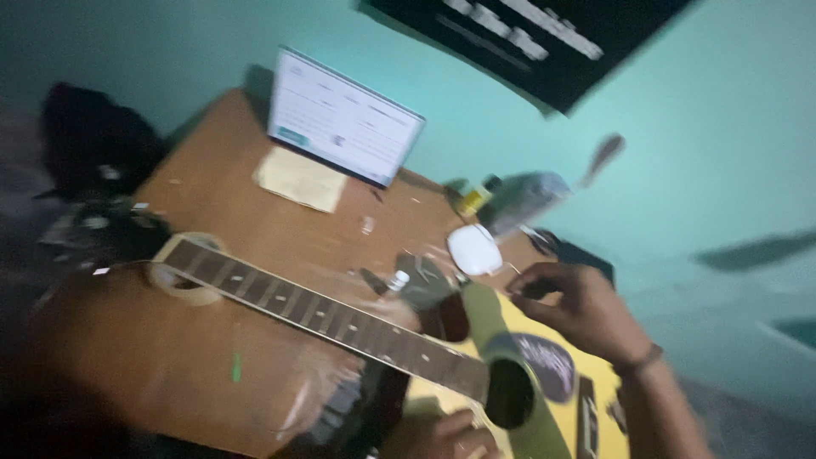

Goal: The person replaces a guitar string on an acoustic guitar. They thread the new string through the soundhole, pull it through the bridge, and then wind it onto the tuning peg at the headstock.

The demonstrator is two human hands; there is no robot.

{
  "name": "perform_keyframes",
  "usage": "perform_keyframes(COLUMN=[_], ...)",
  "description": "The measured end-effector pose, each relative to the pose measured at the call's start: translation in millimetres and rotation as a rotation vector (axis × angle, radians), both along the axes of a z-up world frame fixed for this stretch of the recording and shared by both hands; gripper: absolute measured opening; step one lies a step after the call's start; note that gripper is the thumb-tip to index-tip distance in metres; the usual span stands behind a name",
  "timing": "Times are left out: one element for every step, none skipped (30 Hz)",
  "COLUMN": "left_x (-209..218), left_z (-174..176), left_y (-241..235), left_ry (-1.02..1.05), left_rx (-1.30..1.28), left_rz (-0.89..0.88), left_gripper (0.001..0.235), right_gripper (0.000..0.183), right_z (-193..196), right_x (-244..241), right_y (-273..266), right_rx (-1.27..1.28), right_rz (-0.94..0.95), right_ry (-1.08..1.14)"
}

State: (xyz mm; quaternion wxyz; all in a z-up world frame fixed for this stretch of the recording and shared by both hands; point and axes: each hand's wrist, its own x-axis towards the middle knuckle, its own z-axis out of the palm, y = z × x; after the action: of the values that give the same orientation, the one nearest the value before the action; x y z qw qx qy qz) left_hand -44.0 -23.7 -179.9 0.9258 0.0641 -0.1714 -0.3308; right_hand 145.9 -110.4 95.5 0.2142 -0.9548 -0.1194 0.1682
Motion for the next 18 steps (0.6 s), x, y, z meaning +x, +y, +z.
perform_keyframes(left_x=[2.8, 6.9, 14.1, 15.0, 18.9, 23.1, 23.4, 23.2, 24.5, 27.1, 28.8, 31.0, 31.2, 31.7, 32.6, 33.9, 34.4, 35.2], left_z=[19.8, 38.9, 56.7, 81.3, 106.7, 132.7, 137.3, 142.1, 146.5, 151.2, 156.9, 163.0, 163.7, 164.4, 165.7, 166.4, 166.5, 166.2], left_y=[9.2, 17.7, 24.7, 30.6, 38.5, 46.5, 45.1, 43.8, 42.3, 42.2, 42.5, 42.7, 39.0, 35.8, 33.1, 31.6, 30.7, 30.9], left_ry=[0.002, -0.454, -0.925, -0.942, -0.921, -0.883, -0.904, -0.903, -0.902, -0.924, -0.955, -0.986, -1.007, -0.981, -0.952, -0.971, -0.981, -0.991], left_rx=[-0.006, 0.55, 1.09, 1.068, 1.303, 1.528, 1.516, 1.51, 1.505, 1.496, 1.479, 1.461, 1.453, 1.483, 1.516, 1.51, 1.527, 1.544], left_rz=[-0.041, 0.321, 0.704, 0.678, 0.921, 1.174, 1.161, 1.202, 1.245, 1.232, 1.222, 1.212, 1.201, 1.219, 1.241, 1.234, 1.247, 1.261], left_gripper=[0.013, 0.009, 0.014, 0.014, 0.009, 0.016, 0.016, 0.014, 0.012, 0.012, 0.007, 0.003, 0.003, 0.005, 0.01, 0.01, 0.01, 0.011], right_gripper=[0.013, 0.012, 0.011, 0.011, 0.009, 0.011, 0.011, 0.016, 0.021, 0.021, 0.023, 0.024, 0.024, 0.025, 0.025, 0.025, 0.022, 0.018], right_z=[4.6, 9.2, 12.9, 5.1, -2.9, -10.3, -27.4, -44.5, -63.2, -73.9, -84.0, -93.9, -99.8, -105.5, -110.6, -115.6, -120.9, -126.6], right_x=[-17.1, -35.6, -53.5, -70.8, -86.1, -102.9, -116.1, -130.2, -143.0, -151.7, -161.1, -170.1, -173.6, -176.6, -177.4, -177.6, -176.9, -175.8], right_y=[-25.0, -49.4, -73.4, -100.9, -126.2, -150.2, -171.5, -192.1, -212.3, -218.1, -223.0, -227.4, -225.7, -223.5, -220.7, -219.2, -217.2, -214.0], right_rx=[-0.006, 0.08, 0.167, 0.162, 0.313, 0.463, 0.466, 0.479, 0.494, 0.499, 0.487, 0.475, 0.483, 0.499, 0.516, 0.525, 0.571, 0.615], right_rz=[-0.041, -0.144, -0.24, -0.274, -0.337, -0.397, -0.418, -0.516, -0.613, -0.633, -0.712, -0.789, -0.808, -0.831, -0.85, -0.863, -0.832, -0.8], right_ry=[0.002, -0.051, -0.112, -0.118, -0.174, -0.235, -0.244, -0.299, -0.353, -0.361, -0.32, -0.277, -0.285, -0.261, -0.236, -0.242, -0.258, -0.274])
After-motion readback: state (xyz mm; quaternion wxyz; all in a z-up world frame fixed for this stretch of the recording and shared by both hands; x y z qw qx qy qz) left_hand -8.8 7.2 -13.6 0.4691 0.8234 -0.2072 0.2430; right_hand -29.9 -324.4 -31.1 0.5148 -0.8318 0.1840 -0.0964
